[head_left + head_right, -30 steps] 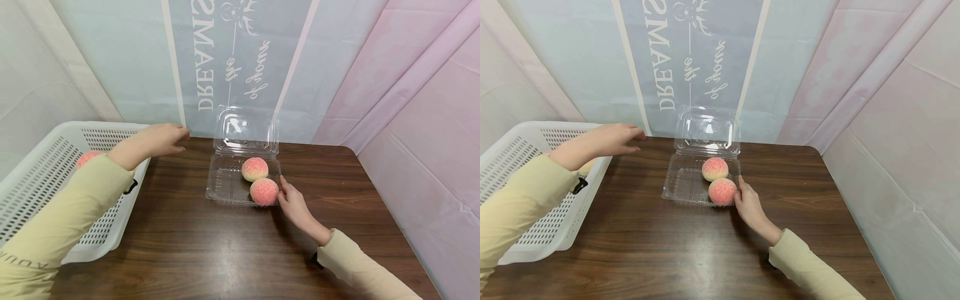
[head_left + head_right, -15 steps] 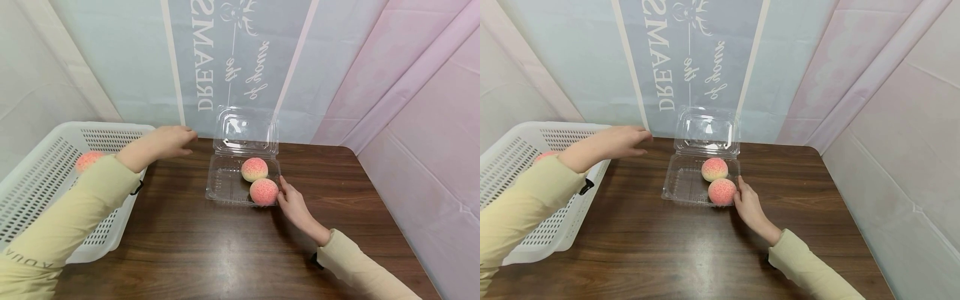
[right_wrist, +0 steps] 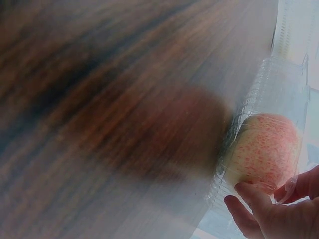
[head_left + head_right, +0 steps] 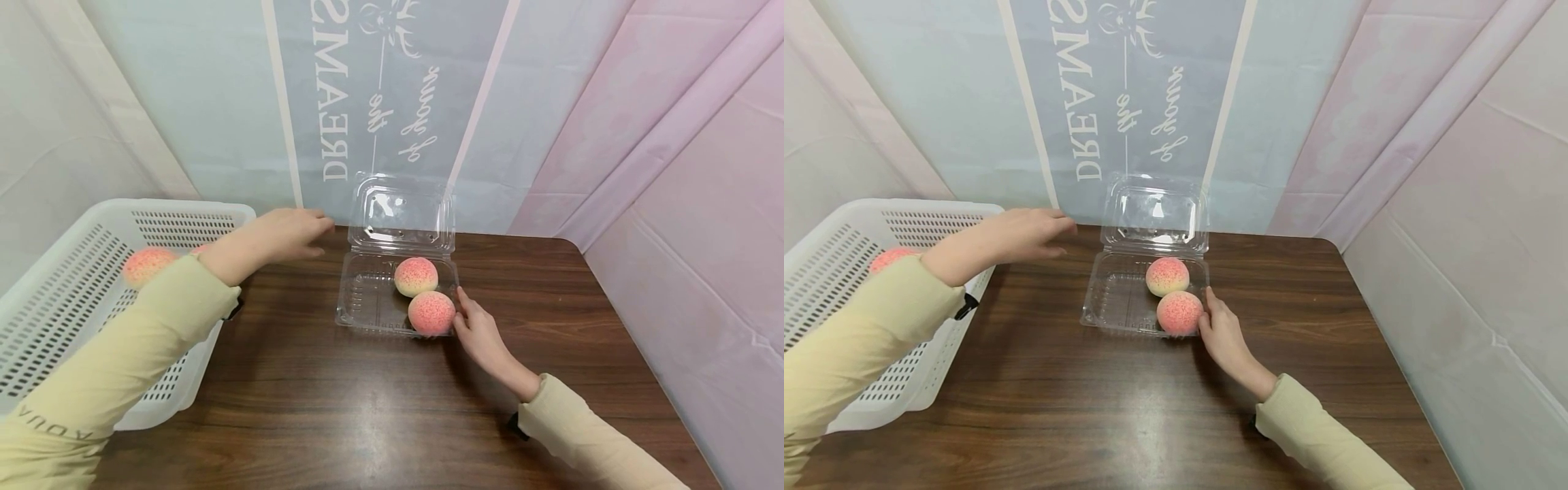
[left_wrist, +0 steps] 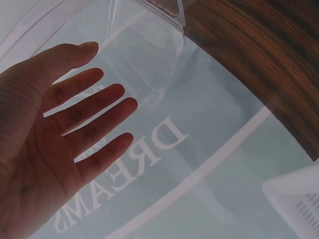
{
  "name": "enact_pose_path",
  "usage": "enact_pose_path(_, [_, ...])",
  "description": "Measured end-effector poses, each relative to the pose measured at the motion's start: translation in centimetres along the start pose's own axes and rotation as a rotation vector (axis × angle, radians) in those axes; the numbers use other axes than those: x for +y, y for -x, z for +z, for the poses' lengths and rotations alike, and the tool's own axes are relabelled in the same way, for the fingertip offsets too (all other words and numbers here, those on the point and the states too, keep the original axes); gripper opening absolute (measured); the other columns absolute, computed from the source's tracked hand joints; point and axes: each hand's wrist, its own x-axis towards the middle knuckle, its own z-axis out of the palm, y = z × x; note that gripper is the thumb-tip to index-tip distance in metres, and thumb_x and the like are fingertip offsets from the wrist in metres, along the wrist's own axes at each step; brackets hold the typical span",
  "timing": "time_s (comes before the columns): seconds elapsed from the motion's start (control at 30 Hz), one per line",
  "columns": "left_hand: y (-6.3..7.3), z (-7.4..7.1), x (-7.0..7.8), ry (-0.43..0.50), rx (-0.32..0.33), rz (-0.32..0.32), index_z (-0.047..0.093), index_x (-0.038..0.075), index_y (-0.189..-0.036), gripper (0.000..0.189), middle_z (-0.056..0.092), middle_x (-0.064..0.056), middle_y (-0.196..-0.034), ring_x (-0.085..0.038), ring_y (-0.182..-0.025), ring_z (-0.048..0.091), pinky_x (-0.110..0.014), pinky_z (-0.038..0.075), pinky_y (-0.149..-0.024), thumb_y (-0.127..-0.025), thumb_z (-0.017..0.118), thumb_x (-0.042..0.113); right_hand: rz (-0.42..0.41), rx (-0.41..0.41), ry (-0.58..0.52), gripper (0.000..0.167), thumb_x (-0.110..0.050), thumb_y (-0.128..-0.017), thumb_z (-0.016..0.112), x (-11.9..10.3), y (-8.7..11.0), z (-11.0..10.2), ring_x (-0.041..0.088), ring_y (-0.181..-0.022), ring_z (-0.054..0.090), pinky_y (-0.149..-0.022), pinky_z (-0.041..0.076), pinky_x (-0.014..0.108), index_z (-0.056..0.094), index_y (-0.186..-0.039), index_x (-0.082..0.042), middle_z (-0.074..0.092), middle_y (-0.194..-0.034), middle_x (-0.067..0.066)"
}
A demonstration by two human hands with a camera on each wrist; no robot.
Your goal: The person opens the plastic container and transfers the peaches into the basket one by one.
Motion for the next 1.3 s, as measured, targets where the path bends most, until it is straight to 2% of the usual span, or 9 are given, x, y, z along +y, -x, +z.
enact_pose_path(0.6, [-0.4,0.5,1.1,-0.009,0.058,0.072,0.056,0.003,-0.096,0.025,0.058,-0.012,-0.093,-0.030,-0.083,0.059,-0.044,0.050,-0.071,-0.078,0.069,0.016,0.013,-0.011,0.008,0.050,-0.001,-0.087,0.045,0.1,0.1,-0.1,0.026,-0.082,0.051,-0.066,0.042,0.034,0.034,-0.135,0.008,0.051,-0.123,0.027])
enact_pose_path(0.8, [-0.6,0.6,1.8,-0.012,0.089,0.102,0.056,0.006,-0.093,0.021,0.056,-0.008,-0.087,-0.027,-0.079,0.058,-0.043,0.049,-0.069,-0.077,0.068,0.015,0.012,-0.003,0.009,0.050,-0.001,-0.087,0.046,0.0,0.0,-0.1,0.022,-0.072,0.049,-0.060,0.040,0.030,0.035,-0.135,0.008,0.052,-0.121,0.026])
enact_pose_path(1.0, [-1.0,0.8,2.6,-0.019,0.141,0.164,0.057,0.005,-0.087,0.015,0.056,-0.006,-0.081,-0.024,-0.070,0.056,-0.039,0.049,-0.064,-0.075,0.064,0.010,0.005,0.006,0.005,0.050,0.000,-0.086,0.047,-0.1,0.1,0.0,0.016,-0.062,0.044,-0.055,0.038,0.026,0.035,-0.134,0.008,0.054,-0.119,0.026])
enact_pose_path(1.13, [-1.2,0.7,3.2,-0.027,0.114,0.183,0.057,0.005,-0.092,0.021,0.058,-0.006,-0.086,-0.023,-0.073,0.057,-0.036,0.049,-0.065,-0.076,0.067,0.013,0.008,0.001,0.004,0.050,0.000,-0.087,0.047,-0.1,0.1,0.0,0.016,-0.062,0.043,-0.055,0.038,0.026,0.035,-0.135,0.008,0.053,-0.119,0.026])
enact_pose_path(1.3, [-1.5,0.7,3.8,-0.053,0.092,0.201,0.056,0.005,-0.092,0.023,0.057,-0.007,-0.085,-0.024,-0.073,0.057,-0.038,0.049,-0.064,-0.076,0.069,0.016,0.012,-0.006,0.001,0.050,-0.001,-0.087,0.046,0.0,0.0,0.1,0.015,-0.062,0.042,-0.055,0.037,0.026,0.034,-0.135,0.008,0.053,-0.119,0.026])
